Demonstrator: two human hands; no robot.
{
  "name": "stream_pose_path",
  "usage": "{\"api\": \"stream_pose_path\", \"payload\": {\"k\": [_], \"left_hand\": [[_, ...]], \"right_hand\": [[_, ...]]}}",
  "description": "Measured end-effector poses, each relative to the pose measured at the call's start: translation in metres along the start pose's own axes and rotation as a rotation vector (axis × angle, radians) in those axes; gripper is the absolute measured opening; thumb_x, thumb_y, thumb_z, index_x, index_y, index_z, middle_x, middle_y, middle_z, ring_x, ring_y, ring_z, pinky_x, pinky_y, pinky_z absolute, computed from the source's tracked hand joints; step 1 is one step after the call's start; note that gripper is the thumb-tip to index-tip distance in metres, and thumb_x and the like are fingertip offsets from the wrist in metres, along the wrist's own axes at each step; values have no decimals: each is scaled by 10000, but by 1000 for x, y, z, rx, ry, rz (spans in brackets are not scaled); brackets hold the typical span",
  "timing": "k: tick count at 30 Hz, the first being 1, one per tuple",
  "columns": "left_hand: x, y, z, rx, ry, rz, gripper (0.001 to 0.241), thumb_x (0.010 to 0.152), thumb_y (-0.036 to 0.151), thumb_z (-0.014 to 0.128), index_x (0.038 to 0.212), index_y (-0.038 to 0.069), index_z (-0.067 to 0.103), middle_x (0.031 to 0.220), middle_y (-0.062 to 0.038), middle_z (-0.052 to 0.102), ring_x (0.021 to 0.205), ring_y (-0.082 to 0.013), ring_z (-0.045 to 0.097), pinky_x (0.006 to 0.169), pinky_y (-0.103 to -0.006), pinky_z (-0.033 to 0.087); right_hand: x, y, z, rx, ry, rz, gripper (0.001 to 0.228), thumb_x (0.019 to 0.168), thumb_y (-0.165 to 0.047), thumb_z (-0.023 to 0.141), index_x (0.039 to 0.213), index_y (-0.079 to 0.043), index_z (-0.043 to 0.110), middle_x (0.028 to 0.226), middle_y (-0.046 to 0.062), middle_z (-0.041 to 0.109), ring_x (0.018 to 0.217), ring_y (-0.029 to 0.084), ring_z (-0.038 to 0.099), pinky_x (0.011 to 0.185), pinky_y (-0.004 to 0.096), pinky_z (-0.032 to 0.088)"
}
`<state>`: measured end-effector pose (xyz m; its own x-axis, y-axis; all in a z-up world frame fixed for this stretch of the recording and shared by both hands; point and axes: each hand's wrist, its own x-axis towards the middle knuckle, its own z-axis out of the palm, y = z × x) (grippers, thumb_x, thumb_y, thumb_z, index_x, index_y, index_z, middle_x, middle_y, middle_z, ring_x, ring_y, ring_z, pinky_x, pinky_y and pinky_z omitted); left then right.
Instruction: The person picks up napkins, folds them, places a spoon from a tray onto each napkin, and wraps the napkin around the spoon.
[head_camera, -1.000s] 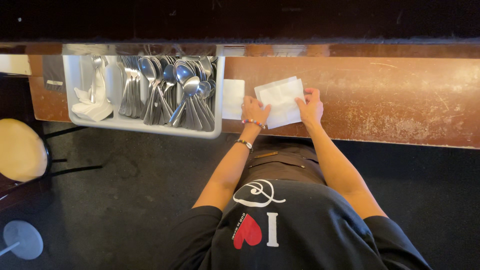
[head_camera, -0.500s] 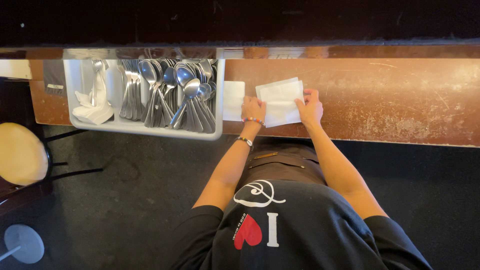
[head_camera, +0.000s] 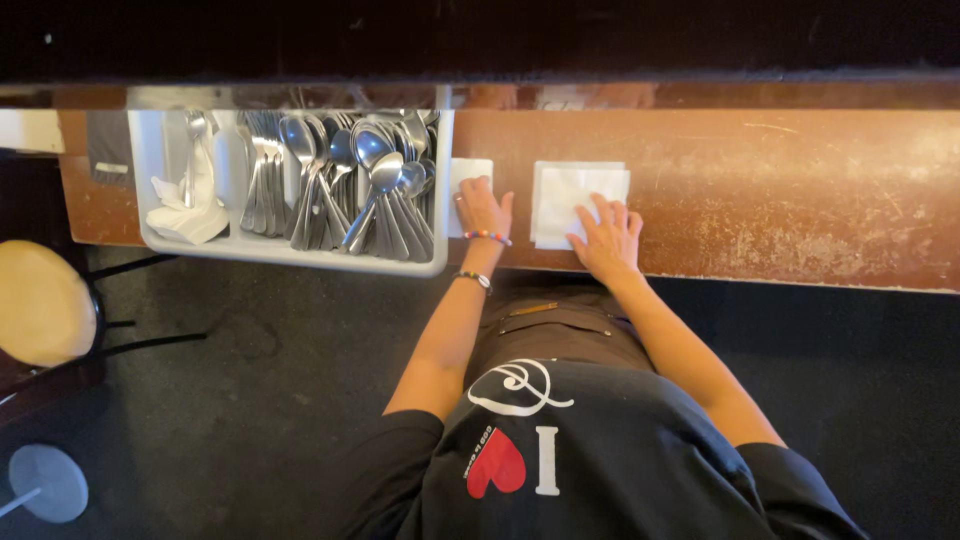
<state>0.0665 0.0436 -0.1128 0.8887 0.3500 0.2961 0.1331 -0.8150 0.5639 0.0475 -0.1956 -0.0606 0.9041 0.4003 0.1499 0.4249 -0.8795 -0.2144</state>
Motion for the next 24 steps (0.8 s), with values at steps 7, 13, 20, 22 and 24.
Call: {"api": "stream_pose_path", "payload": {"k": [7,13,20,22,24], "left_hand": [[-23,-40,20,-130,37,36,138,867,107,752,922,65,633,990,-149,602,970,-379,581,868,-498,477],[-19,-43,20,-311,99,-119,76,907,103,696,880,44,656,895,-141,634,835,-345,631,769,-457,516],[-22,24,-47,-529,144,-23,88,951,97,640,972,20,603,978,-126,659,794,-201,659,688,-289,557],[-27,32,-68,-853,0,-192,78,985,59,640,936,29,588,878,-83,607,765,-152,575,674,-270,484],[-28,33,-82,-1248,-141,-359,107,992,22,634,912,43,567,833,-47,578,755,-117,535,677,-255,457]], "right_hand": [[-11,-8,-14,163,62,81,478,885,-344,776,1293,-118,669,1432,131,534,1295,348,470,1038,552,335],[-5,-15,-3,427,101,95,311,913,-200,770,1190,-107,665,1289,98,627,1200,324,574,952,471,445],[34,-38,9,1136,-184,361,447,953,-173,703,1360,-47,566,1352,111,624,1253,242,621,1053,399,529],[47,-42,1,1361,-200,304,721,892,-125,744,1485,3,353,1480,137,482,1367,245,481,1115,417,424],[52,-43,-11,1796,-329,387,764,905,-125,716,1532,-21,292,1506,139,495,1396,253,482,1160,409,405]]}}
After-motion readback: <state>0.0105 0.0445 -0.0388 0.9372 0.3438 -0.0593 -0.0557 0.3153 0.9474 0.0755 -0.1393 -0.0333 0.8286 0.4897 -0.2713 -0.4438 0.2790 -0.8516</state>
